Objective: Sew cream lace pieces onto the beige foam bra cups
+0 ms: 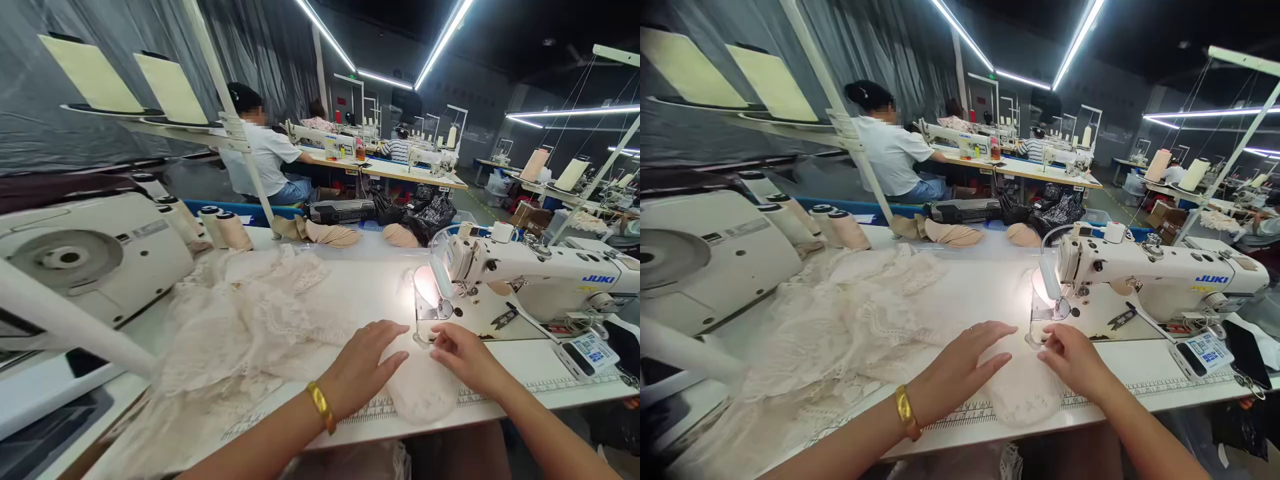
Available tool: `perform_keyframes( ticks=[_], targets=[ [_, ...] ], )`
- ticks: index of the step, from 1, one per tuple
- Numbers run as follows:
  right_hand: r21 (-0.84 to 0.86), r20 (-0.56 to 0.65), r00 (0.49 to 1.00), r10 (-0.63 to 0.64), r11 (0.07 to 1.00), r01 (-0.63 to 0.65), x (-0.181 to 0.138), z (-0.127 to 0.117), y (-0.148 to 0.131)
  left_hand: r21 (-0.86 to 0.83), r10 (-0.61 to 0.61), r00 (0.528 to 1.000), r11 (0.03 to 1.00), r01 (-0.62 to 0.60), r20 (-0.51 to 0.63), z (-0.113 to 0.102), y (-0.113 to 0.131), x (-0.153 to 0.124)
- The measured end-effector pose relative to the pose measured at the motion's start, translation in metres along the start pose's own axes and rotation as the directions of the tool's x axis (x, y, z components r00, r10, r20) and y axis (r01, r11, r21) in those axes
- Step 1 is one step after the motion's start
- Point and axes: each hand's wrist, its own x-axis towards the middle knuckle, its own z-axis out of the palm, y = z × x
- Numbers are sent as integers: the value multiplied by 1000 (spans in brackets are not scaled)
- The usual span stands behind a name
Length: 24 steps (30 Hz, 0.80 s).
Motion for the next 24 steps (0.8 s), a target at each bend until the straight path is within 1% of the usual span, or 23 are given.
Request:
perform_keyframes(
  ticks=[2, 4, 7, 10, 12, 14, 15, 16, 17, 18, 20, 22, 24],
  targets=[
    [-11, -1, 999, -45, 999, 45, 4, 10, -6, 47, -93, 994, 995, 91, 54, 7, -3, 12],
    [-4, -2, 997, -72, 997, 72, 5, 14, -9, 76, -157, 982, 986, 149, 107, 13, -6, 22],
    [-2, -48, 993, -106, 994, 106, 5, 13, -8, 67, -179, 976, 983, 171, 127, 16, -9, 30],
    [-17, -73, 988, -135, 991, 134, 6, 11, -3, 20, -153, 984, 988, 152, 90, 12, -5, 32],
    [-15, -74, 986, -152, 988, 152, 9, 13, -2, -39, -105, 994, 994, 106, 37, 8, 1, 31],
    [-4, -91, 984, -154, 988, 154, 12, 15, -5, -158, -37, 998, 987, 28, -50, 6, 7, 29],
    [11, -98, 985, -144, 989, 146, 13, 16, -8, -237, -19, 996, 972, -1, -85, 5, 10, 28],
    [38, -93, 987, -127, 991, 131, 13, 17, -12, -323, -22, 995, 946, -10, -95, 5, 12, 26],
    [84, -72, 992, -107, 990, 113, 12, 17, -15, -406, -49, 996, 914, 15, -74, 4, 14, 24],
    [158, -36, 996, -87, 983, 92, 11, 17, -19, -471, -95, 995, 879, 75, -20, 3, 15, 21],
    [360, 60, 997, -55, 932, 29, 8, 15, -24, -539, -202, 972, 809, 235, 120, 1, 16, 16],
    [551, 147, 989, -23, 832, -63, 7, 14, -26, -532, -270, 930, 764, 365, 250, -4, 14, 14],
    [647, 215, 976, 28, 745, -164, 11, 13, -25, -475, -272, 890, 768, 430, 366, -11, 9, 19]
  ],
)
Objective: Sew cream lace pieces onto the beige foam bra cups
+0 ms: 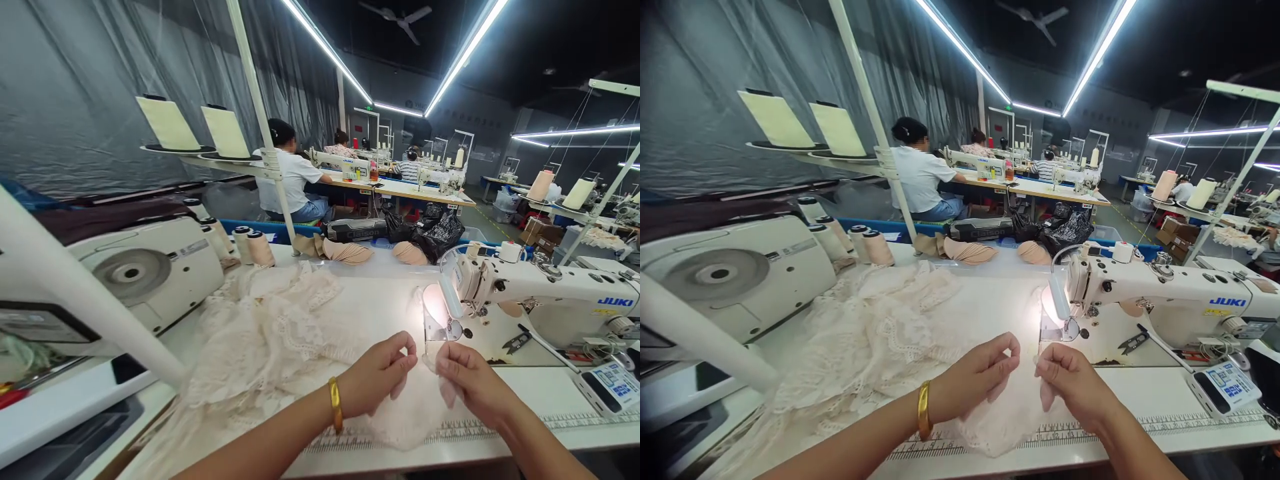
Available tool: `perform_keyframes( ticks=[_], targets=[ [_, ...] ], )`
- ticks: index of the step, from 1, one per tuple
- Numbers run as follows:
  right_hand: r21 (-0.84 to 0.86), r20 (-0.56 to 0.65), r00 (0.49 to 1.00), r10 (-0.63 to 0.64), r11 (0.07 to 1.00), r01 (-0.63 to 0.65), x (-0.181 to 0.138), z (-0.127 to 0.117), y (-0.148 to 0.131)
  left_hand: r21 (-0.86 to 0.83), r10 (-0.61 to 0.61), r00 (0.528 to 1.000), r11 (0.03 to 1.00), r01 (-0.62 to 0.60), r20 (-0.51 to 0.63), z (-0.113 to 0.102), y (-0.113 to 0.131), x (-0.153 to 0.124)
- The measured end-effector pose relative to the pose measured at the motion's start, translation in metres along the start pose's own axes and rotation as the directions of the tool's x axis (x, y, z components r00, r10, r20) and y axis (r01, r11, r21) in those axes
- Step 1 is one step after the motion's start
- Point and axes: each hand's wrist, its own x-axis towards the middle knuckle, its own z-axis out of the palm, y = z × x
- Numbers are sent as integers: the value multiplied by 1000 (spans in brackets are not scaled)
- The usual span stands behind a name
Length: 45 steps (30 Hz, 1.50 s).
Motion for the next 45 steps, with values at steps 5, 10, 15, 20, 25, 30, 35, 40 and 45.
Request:
perform_keyframes(
  ticks=[5, 10, 15, 20, 25, 30, 35, 40, 45],
  targets=[
    [-72, -67, 996, 54, 996, -59, 30, -9, 3, 478, 22, 993, 877, 38, -119, -48, 17, 54],
    [-124, -91, 995, 39, 991, -50, 48, -14, 21, 616, 110, 900, 763, 195, -421, -100, 37, 149],
    [-207, -28, 999, 19, 978, -25, 50, -16, 36, 595, 84, 786, 703, 389, -613, -113, 41, 229],
    [-232, -9, 998, 67, 970, -67, 53, -18, 38, 620, 72, 762, 633, 464, -644, -108, 27, 274],
    [-246, 0, 997, 80, 966, -78, 53, -17, 40, 761, 195, 831, 547, 349, -521, -122, 25, 274],
    [-261, 0, 999, 54, 964, -52, 52, -15, 36, 886, 356, 886, 449, 117, -297, -140, 22, 222],
    [-272, -26, 1000, 17, 962, -23, 50, -12, 33, 914, 385, 920, 394, -94, -71, -130, -22, 144],
    [-266, -27, 999, -42, 963, 33, 54, -14, 44, 881, 344, 938, 452, -138, -29, -129, -54, 111],
    [-227, -22, 1000, -21, 974, 16, 61, -19, 55, 850, 354, 927, 520, -82, -127, -138, -53, 113]
  ],
)
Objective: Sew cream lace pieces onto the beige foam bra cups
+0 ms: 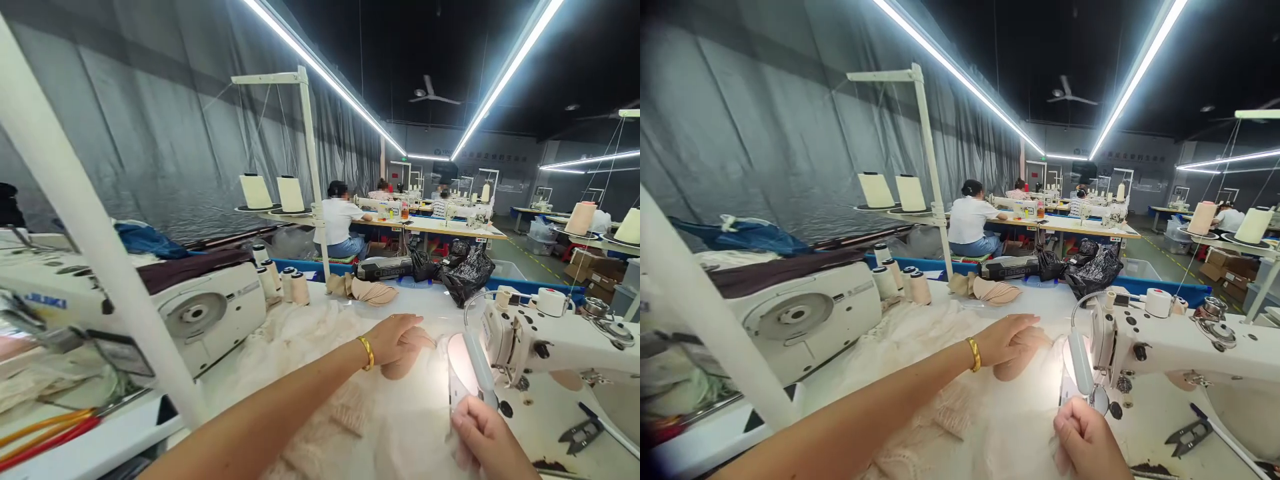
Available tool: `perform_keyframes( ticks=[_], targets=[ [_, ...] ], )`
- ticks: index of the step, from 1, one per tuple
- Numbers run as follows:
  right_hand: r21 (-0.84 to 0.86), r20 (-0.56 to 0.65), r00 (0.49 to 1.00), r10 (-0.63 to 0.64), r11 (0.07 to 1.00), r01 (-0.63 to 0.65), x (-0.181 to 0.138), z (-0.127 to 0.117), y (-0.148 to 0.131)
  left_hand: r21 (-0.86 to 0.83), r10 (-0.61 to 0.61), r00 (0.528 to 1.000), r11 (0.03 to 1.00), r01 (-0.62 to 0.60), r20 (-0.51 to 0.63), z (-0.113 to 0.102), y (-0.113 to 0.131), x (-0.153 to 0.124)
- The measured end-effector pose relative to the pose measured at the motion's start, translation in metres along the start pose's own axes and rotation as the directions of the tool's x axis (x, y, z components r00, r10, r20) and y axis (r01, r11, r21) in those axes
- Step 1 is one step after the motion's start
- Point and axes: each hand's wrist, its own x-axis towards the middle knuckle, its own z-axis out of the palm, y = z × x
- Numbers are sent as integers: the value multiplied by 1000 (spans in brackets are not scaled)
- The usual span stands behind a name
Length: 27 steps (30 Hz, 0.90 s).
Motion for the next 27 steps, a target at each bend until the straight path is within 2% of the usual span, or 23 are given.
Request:
perform_keyframes(
  ticks=[7, 13, 17, 20, 23, 27],
  targets=[
    [55, 11, 1000, -5, 999, 5, 2, -1, 3, -36, -128, 992, 991, 127, -22, -6, 7, 8],
    [70, -23, 999, -48, 996, 49, -5, -1, -3, -40, -117, 992, 993, 115, -45, -13, 22, 20],
    [2, -88, 993, -80, 997, 80, -10, -5, -13, -98, -156, 972, 985, 140, -176, -29, 34, 23],
    [5, -105, 993, -48, 999, 48, -12, -11, -20, -182, -217, 940, 968, 172, -263, -44, 47, 11],
    [15, -102, 995, 5, 1000, -4, -13, -17, -24, -288, -242, 952, 940, 182, -189, -51, 66, -15],
    [77, -103, 994, 32, 997, -24, -13, -20, -24, -422, -222, 975, 881, 213, 30, -48, 99, -55]
  ],
)
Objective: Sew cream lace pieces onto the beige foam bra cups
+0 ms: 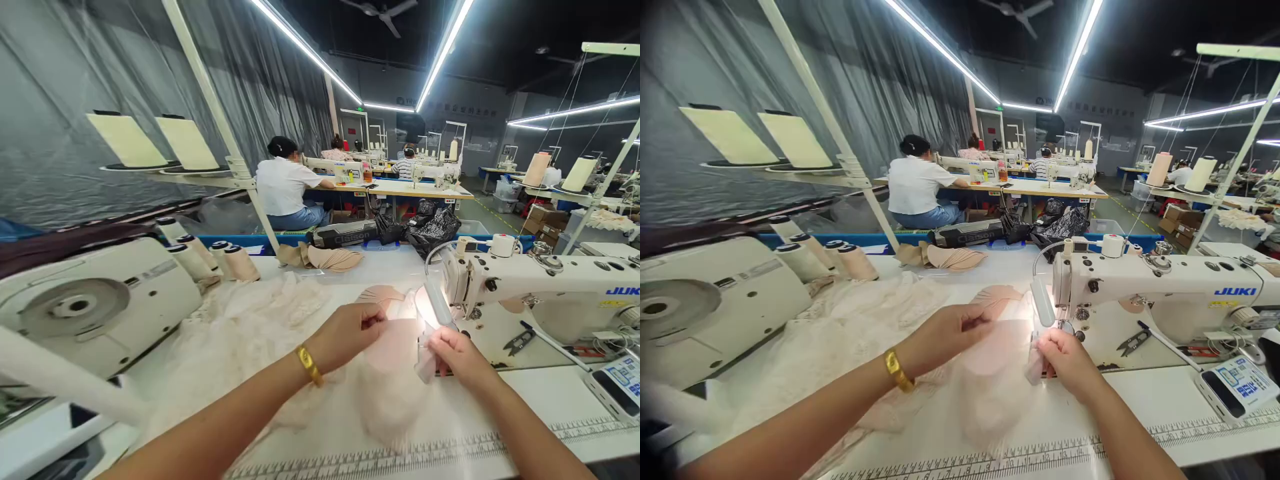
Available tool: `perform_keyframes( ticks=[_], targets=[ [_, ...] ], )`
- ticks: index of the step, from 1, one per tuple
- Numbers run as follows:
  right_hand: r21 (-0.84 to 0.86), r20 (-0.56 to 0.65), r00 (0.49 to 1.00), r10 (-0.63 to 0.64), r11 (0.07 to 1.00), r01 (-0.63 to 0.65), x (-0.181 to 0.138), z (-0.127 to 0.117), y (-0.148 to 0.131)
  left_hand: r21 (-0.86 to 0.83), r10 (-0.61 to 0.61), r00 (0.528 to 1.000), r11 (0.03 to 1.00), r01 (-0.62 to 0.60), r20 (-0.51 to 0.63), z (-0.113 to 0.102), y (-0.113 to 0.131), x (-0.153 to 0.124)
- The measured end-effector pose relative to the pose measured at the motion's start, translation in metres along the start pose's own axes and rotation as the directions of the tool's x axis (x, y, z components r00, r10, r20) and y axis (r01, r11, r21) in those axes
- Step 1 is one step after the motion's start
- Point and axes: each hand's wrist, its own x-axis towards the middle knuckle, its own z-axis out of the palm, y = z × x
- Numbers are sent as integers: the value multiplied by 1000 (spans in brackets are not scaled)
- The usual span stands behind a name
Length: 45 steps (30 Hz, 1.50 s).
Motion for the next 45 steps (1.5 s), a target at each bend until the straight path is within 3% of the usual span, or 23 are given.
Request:
perform_keyframes(
  ticks=[4, 8, 11, 13, 15, 17, 18, 20, 23, 24, 26, 28, 31, 33, 36, 40, 42, 45],
  targets=[
    [57, -1, 1000, -7, 998, 7, -1, 2, -1, -99, -68, 991, 992, 80, 119, 13, 17, -26],
    [47, 3, 999, -45, 998, 44, -6, 5, -6, 17, -72, 986, 997, 70, 151, 25, 23, -30],
    [28, 26, 996, -80, 996, 79, -13, 9, -11, 118, 48, 995, 991, -59, 89, 31, 23, -26],
    [-24, 56, 992, -116, 993, 117, -20, 12, -16, 88, 181, 977, 978, -191, 110, 32, 24, -20],
    [-107, 73, 984, -164, 979, 171, -29, 12, -22, -19, 224, 934, 974, -228, 277, 28, 26, -13],
    [-218, 23, 972, -235, 947, 235, -40, 12, -30, -102, 166, 869, 986, -134, 466, 24, 27, -6],
    [-279, -33, 956, -291, 921, 271, -45, 12, -34, -113, 133, 851, 990, -87, 508, 22, 28, -4],
    [-413, -142, 886, -442, 840, 353, -53, 13, -41, -106, 89, 882, 993, -45, 462, 19, 29, -2],
    [-544, -166, 738, -654, 685, 485, -54, 17, -42, -31, 120, 984, 993, -117, 129, 19, 25, -6],
    [-576, -139, 699, -701, 632, 519, -51, 18, -39, 35, 178, 984, 984, -177, -10, 20, 22, -8],
    [-692, -21, 641, -767, 474, 545, -40, 18, -29, 248, 369, 909, 915, -319, -192, 23, 12, -15],
    [-804, 132, 622, -772, 284, 523, -27, 12, -14, 455, 529, 836, 786, -419, -143, 28, 1, -21],
    [-849, 296, 638, -711, 110, 517, -12, -5, 7, 514, 555, 823, 674, -531, 123, 39, -7, -28],
    [-839, 357, 650, -671, 76, 539, -8, -18, 16, 475, 556, 801, 656, -587, 221, 48, -3, -26],
    [-820, 425, 670, -609, 54, 570, -7, -35, 19, 457, 600, 753, 609, -648, 268, 63, 12, -12],
    [-782, 455, 688, -565, 115, 612, -9, -48, 17, 468, 557, 739, 573, -673, 380, 86, 22, 13],
    [-753, 446, 695, -565, 183, 632, -11, -51, 14, 489, 550, 753, 575, -656, 362, 96, 18, 17],
    [-739, 431, 709, -559, 232, 632, -17, -53, 10, 480, 621, 745, 590, -649, 244, 105, 10, 14]
  ],
)
